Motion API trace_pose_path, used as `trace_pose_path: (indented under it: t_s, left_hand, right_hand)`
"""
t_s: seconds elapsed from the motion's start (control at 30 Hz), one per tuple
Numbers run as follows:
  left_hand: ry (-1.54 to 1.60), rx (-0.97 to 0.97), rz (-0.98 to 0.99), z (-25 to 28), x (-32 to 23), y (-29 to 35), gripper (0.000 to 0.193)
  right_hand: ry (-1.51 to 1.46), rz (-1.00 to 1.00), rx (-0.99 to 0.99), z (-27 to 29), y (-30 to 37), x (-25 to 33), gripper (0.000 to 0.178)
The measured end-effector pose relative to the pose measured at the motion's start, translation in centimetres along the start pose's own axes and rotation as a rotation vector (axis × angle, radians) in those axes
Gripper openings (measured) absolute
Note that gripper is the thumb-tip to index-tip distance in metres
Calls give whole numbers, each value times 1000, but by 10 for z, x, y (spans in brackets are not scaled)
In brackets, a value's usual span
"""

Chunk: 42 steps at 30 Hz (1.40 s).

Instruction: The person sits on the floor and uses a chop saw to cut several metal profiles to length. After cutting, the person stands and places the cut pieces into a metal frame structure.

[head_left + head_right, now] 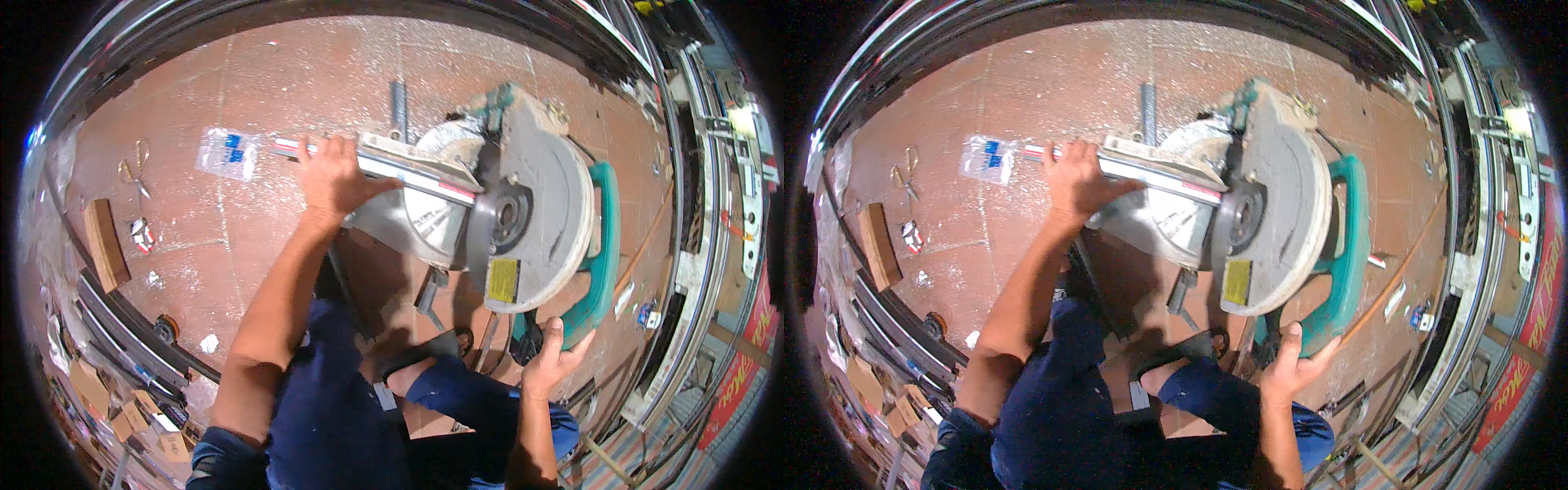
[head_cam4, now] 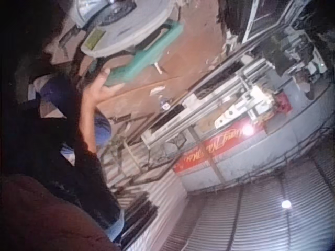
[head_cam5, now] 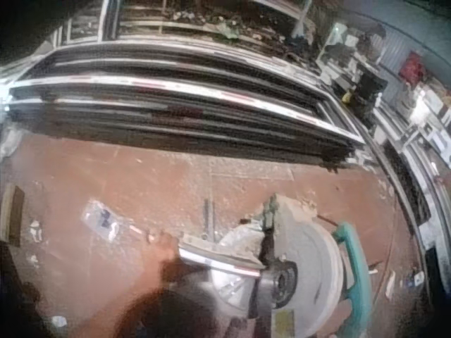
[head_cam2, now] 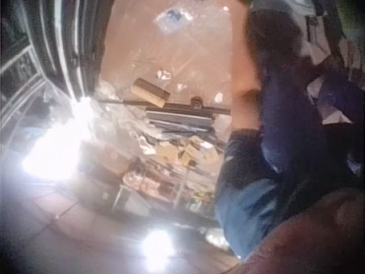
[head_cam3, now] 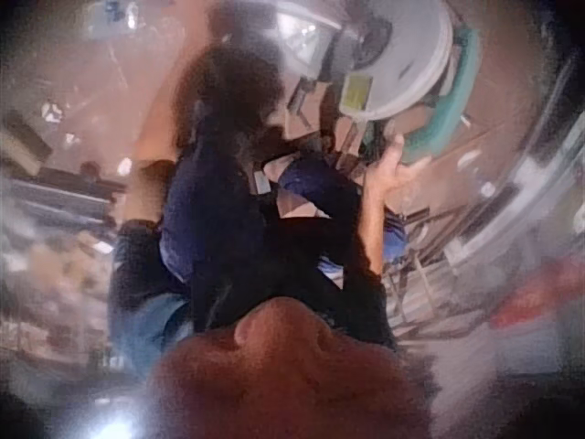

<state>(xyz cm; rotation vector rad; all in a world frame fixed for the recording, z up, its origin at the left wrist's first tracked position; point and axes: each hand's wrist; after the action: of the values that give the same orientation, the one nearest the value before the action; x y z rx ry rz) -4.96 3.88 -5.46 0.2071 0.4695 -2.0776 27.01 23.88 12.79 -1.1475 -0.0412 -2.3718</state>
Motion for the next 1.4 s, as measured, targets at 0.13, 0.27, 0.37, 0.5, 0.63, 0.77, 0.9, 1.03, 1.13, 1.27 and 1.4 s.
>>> trace_pose_path:
  t_s: [0.13,0.27,0.37,0.5,0.63,0.77,0.9,1.03,1.13,1.27,1.4]
  left_hand:
    - [30,-81,3,-3,2,2,111]
    - [54,-99,8,-5,3,1,108]
    - [50,-132,-34,-6,6,1,101]
    - [84,-112,-39,-5,8,0,102]
    - [130,-74,-24,-2,8,0,104]
    - [138,-86,-7,2,11,1,106]
    - [148,-39,32,6,7,1,95]
    - [64,197,84,10,4,-4,111]
    - [51,361,100,16,-1,-9,119]
    - [24,294,58,21,10,1,117]
    - [5,345,3,30,40,41,98]
  right_hand:
    - [-50,-88,49,1,3,-4,59]
    - [-46,-108,85,5,6,-16,78]
    - [-70,-157,97,2,9,-13,76]
    - [-84,-46,14,-9,11,-21,59]
    - [-100,-65,37,-13,13,-8,64]
    - [-8,-128,58,-10,17,-25,73]
    - [-127,-99,52,-23,29,-47,87]
    - [-57,-208,36,-32,42,-60,94]
    - [-9,-110,78,-17,29,-66,87]
    - [68,17,150,24,-19,33,44]
    - [-30,-10,165,69,-84,84,41]
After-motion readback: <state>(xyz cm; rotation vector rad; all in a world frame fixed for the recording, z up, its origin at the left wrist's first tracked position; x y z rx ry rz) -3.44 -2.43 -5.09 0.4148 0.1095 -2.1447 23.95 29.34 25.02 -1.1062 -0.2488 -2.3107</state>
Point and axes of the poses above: each hand's wrist, its own y-axis away from the middle knuckle, its own z-axis out of the back of the hand, x = y × z, and after that the axes turned 3 degrees about x, right-handed
